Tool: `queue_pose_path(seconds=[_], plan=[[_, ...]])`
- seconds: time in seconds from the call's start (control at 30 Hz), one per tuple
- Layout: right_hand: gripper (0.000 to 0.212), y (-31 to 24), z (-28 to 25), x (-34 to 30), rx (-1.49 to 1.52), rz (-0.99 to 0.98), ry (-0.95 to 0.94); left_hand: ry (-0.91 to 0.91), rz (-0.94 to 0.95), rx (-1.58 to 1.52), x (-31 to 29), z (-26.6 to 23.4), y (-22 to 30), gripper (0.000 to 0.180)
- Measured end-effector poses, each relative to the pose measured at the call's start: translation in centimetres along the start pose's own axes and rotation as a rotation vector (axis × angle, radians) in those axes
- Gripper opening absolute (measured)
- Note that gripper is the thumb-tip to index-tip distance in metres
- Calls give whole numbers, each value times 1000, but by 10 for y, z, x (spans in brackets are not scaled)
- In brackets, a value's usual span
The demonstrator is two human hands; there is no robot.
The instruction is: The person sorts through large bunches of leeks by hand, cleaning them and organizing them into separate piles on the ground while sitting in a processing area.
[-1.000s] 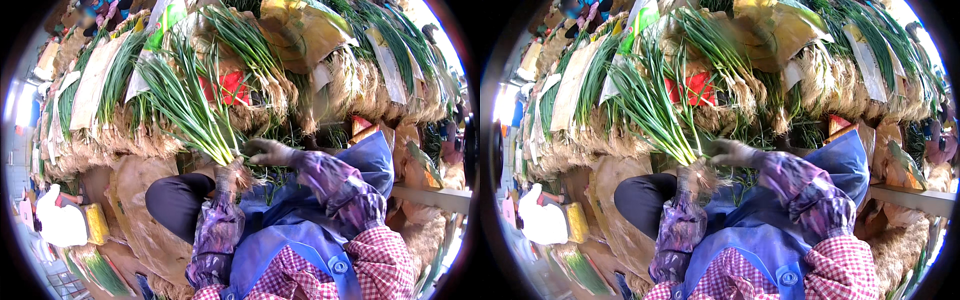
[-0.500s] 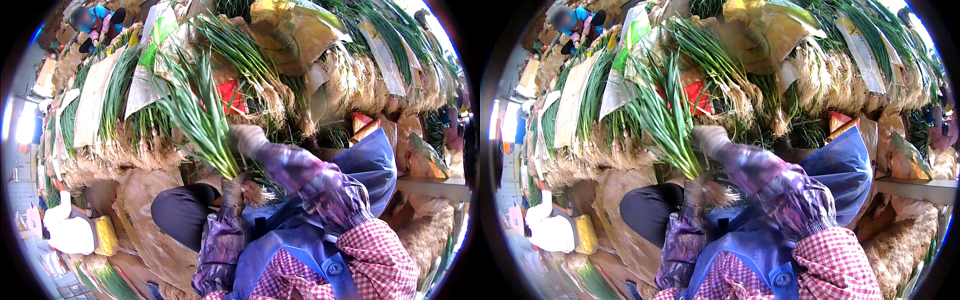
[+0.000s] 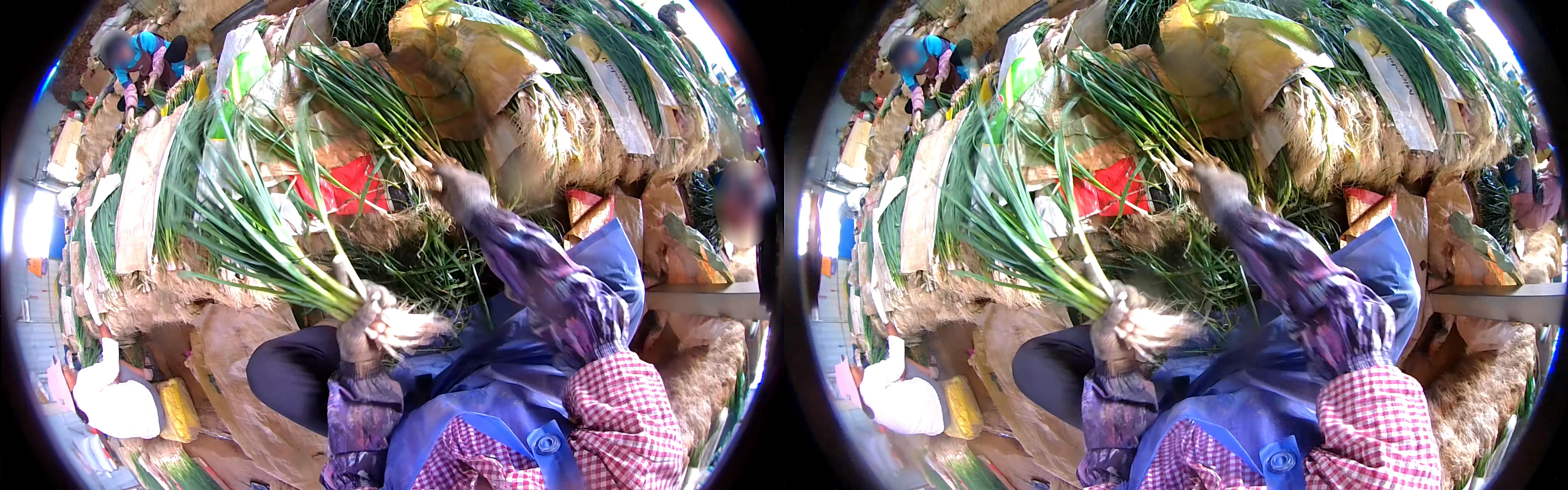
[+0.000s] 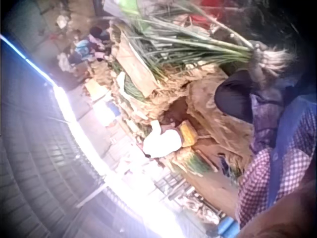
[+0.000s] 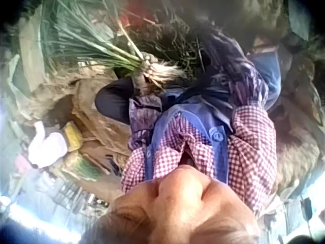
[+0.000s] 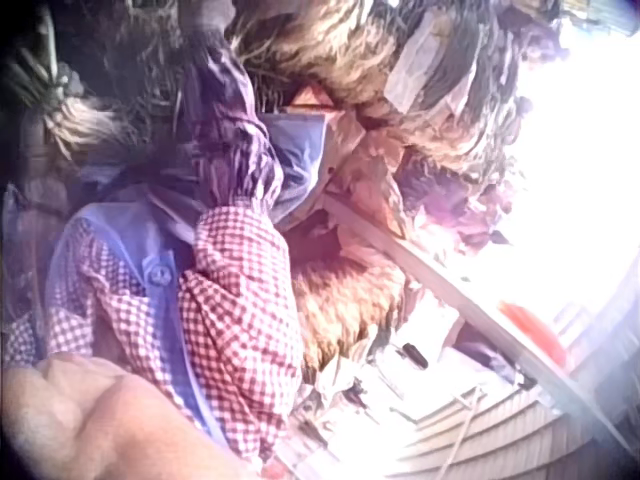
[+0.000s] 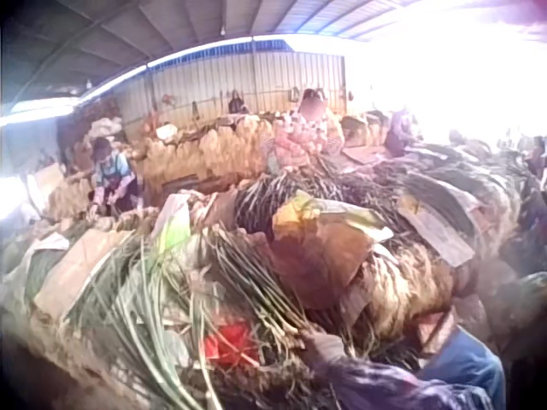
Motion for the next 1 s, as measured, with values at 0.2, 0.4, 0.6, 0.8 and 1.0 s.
queue_pose_path(seconds=[0.2,0.4,0.6,0.8,1.0], plan=[[16,-27,-34,29,120,-112,203,125,-142,-180,46,-30,-34,32],[21,-109,-27,-67,191,-461,-312,314,-211,77,65,-62,-41,15],[41,-91,-28,-24,438,-263,67,290,-221,-29,31,-21,-30,21],[23,-106,55,-84,18,-479,-682,75,-49,-154,18,-11,2,20],[30,-55,53,-46,-50,-243,-894,-70,-90,-280,14,-19,27,33]])
Point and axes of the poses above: each hand's wrist, its own x-axis towards the middle knuckle, its own z-axis out of the palm, y = z × x, the point moved 6 cm from there along x, towards the middle knuckle, and after that the axes turned 3 degrees about -z, right-handed, at the moved point
